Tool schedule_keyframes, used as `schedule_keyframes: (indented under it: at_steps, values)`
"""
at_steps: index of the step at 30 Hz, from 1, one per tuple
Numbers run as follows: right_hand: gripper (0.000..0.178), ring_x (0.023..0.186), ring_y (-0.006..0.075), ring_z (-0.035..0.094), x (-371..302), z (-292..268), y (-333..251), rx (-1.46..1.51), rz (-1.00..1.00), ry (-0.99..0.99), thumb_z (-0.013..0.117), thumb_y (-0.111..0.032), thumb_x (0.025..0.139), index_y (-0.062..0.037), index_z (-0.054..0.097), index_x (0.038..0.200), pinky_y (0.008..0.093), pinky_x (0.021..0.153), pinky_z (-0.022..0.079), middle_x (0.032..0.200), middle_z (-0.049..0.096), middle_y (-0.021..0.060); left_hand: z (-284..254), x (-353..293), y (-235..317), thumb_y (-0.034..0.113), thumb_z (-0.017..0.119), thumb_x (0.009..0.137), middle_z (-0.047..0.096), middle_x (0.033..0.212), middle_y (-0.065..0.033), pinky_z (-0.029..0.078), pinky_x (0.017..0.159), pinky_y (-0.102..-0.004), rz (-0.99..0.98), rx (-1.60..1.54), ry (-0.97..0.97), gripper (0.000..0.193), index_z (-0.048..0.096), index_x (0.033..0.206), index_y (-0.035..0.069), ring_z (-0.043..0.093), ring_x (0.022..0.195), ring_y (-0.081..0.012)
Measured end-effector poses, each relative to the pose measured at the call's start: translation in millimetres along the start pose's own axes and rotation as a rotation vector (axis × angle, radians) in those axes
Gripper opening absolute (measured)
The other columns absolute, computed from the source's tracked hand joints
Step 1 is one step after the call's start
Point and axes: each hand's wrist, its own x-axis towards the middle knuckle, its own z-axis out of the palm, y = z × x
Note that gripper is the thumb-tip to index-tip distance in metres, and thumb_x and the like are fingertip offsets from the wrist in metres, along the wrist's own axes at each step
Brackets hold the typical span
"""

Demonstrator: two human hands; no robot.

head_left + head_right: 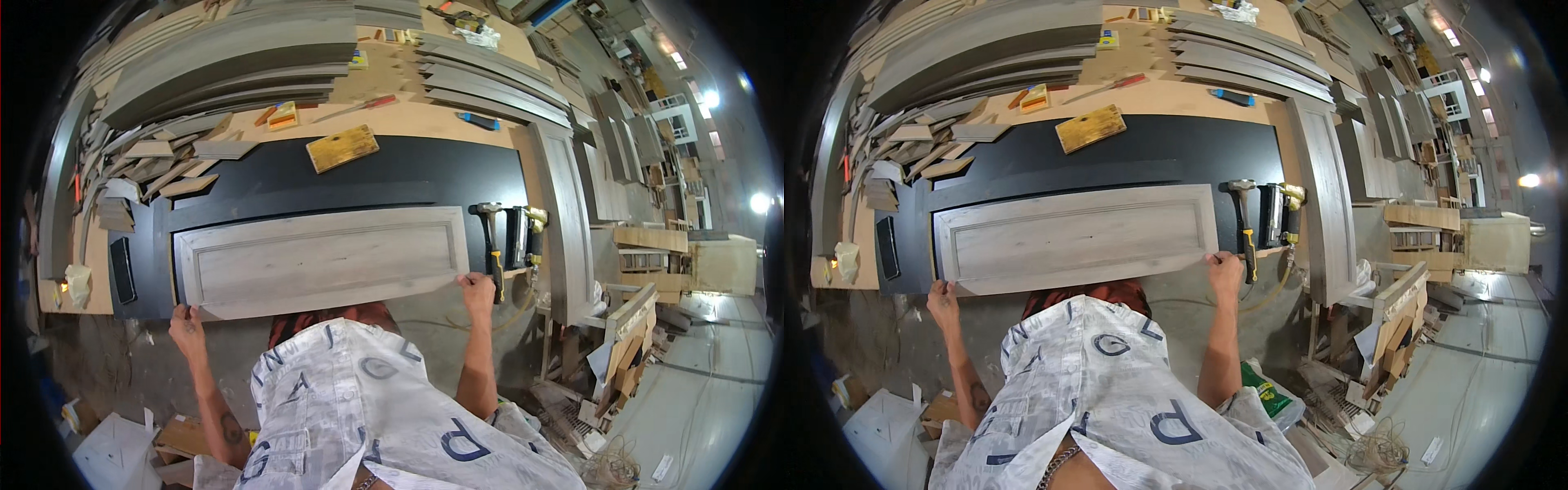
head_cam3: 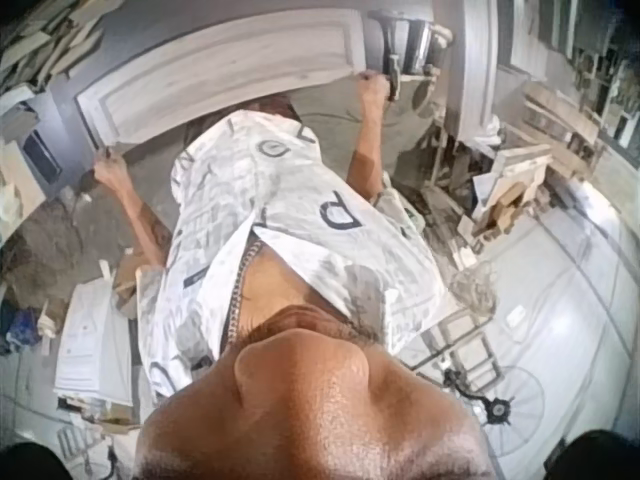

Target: Assembling a decorative wooden panel by gluing components and securing them with a hammer and a pneumatic nail gun.

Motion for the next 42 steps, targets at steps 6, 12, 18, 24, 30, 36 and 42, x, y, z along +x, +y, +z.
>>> schedule_keyframes:
  at_steps: [6,12,18,24,30,36,42]
  values:
    - [0.026,0.068,0.0376,0.065,4.4,-5.0,0.5,-0.07,-0.048,-0.053,0.076,-0.021,0.079,0.0032,0.07,0.085,0.0411,0.065,0.049,0.072,0.065,0.0221,-1.2,-2.2,10.6,0.015,0.07,0.085,0.063,0.076,-0.0195,0.049,0.071,-0.0343,-0.123,0.026,0.003,0.031,0.061,0.103,-0.009,0.059,0.068,-0.0305]
    - [0.033,0.084,0.0385,0.066,46.5,-7.3,21.1,-0.212,-0.036,0.263,0.075,-0.022,0.078,0.0004,0.069,0.102,0.0431,0.075,0.051,0.089,0.067,0.0216,13.2,-29.6,-16.6,0.012,0.072,0.082,0.059,0.073,-0.0091,0.046,0.066,-0.0307,-0.276,-0.103,0.062,0.028,0.064,0.102,-0.007,0.054,0.067,-0.0205]
    - [0.046,0.093,0.0417,0.06,130.0,-15.9,70.1,-0.463,-0.32,0.268,0.073,-0.022,0.081,0.0036,0.058,0.116,0.0472,0.083,0.048,0.104,0.062,0.0236,49.1,-42.8,-10.8,0.011,0.071,0.087,0.065,0.09,-0.0055,0.053,0.072,-0.0281,-0.479,-0.776,0.293,0.033,0.063,0.114,-0.005,0.061,0.079,-0.0131]
    - [0.022,0.069,0.0234,0.06,176.9,-23.6,79.7,-0.125,-0.284,-0.26,0.065,-0.009,0.082,0.0007,0.05,0.095,0.0373,0.064,0.048,0.079,0.057,0.0129,48.5,-40.3,12.1,0.011,0.068,0.089,0.065,0.099,-0.007,0.058,0.075,-0.0351,-0.856,-1.088,0.422,0.038,0.058,0.125,0.002,0.066,0.083,-0.0168]
    - [0.02,0.052,0.0185,0.055,120.4,-59.1,-23.2,-0.01,-0.396,-0.247,0.056,0.001,0.085,0.0004,0.046,0.103,0.0304,0.048,0.046,0.073,0.055,0.0108,49.4,-46.7,9.7,0.013,0.07,0.089,0.061,0.088,-0.0021,0.058,0.073,-0.034,-0.839,-1.103,0.506,0.037,0.06,0.124,0.005,0.064,0.08,-0.0139]
    - [0.029,0.052,0.0132,0.056,14.7,24.6,-195.3,0.03,-0.528,-0.688,0.057,-0.015,0.095,-0.0026,0.053,0.121,0.0286,0.049,0.046,0.065,0.059,0.0065,63.0,-43.0,9.2,0.015,0.07,0.089,0.061,0.09,-0.0022,0.058,0.071,-0.0301,-0.826,-1.017,0.486,0.035,0.063,0.122,0.005,0.061,0.08,-0.0119]
    - [0.028,0.081,0.0355,0.066,-113.0,151.1,-332.5,-0.056,-1.185,-0.762,0.057,-0.015,0.094,-0.0007,0.064,0.117,0.0392,0.071,0.052,0.096,0.068,0.0208,65.4,-47.7,10.6,0.019,0.071,0.089,0.059,0.083,0.0012,0.05,0.066,-0.0242,-0.839,-0.917,0.506,0.034,0.067,0.117,0.003,0.056,0.075,-0.0085]
